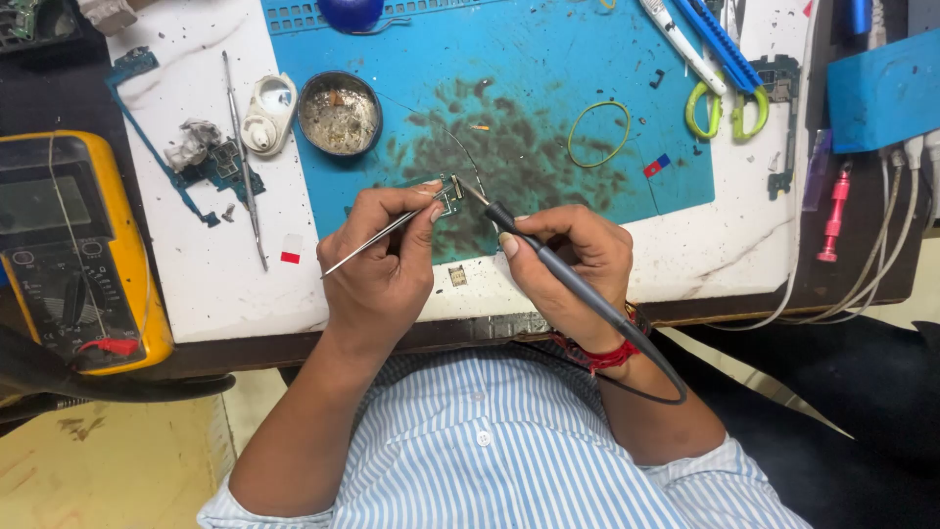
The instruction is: The person uses tweezers to remove a small component from a circuit board and then places it onto a smartphone chassis. They continue to manipulate the internal components of the phone using the tweezers.
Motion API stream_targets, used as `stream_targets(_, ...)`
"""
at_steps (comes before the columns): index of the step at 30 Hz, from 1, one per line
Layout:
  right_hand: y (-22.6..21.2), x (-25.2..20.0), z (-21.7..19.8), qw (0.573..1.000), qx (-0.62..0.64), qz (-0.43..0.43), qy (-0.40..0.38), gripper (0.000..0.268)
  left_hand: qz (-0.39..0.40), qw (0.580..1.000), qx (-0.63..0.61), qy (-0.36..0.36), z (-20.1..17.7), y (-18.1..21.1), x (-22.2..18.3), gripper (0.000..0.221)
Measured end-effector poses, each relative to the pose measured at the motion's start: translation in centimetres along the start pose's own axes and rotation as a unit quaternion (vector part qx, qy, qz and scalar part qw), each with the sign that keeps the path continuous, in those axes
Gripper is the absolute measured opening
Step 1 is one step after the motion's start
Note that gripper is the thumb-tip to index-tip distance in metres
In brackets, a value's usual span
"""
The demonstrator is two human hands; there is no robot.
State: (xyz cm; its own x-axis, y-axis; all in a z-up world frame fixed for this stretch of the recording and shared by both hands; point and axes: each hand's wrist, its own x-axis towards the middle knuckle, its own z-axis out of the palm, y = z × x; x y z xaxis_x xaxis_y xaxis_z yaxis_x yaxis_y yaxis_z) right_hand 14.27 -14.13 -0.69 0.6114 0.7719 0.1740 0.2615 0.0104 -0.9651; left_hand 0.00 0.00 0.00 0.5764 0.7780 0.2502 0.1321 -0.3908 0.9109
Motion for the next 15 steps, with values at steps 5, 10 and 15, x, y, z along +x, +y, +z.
stream_targets(5,0.09,0.07,0.02,1.000,0.000,-0.001,0.001,0.014,0.007,1.000,-0.008,0.001,0.05,0.02,-0.02,0.010)
stream_targets(10,-0.03,0.08,-0.03,1.000,-0.008,-0.005,-0.001,0.014,-0.008,1.000,-0.002,-0.004,0.01,0.10,-0.03,0.011)
stream_targets(15,-0.19,0.26,0.00,1.000,0.004,-0.016,-0.006,0.013,0.006,1.000,-0.007,-0.002,0.05,0.06,0.02,0.011)
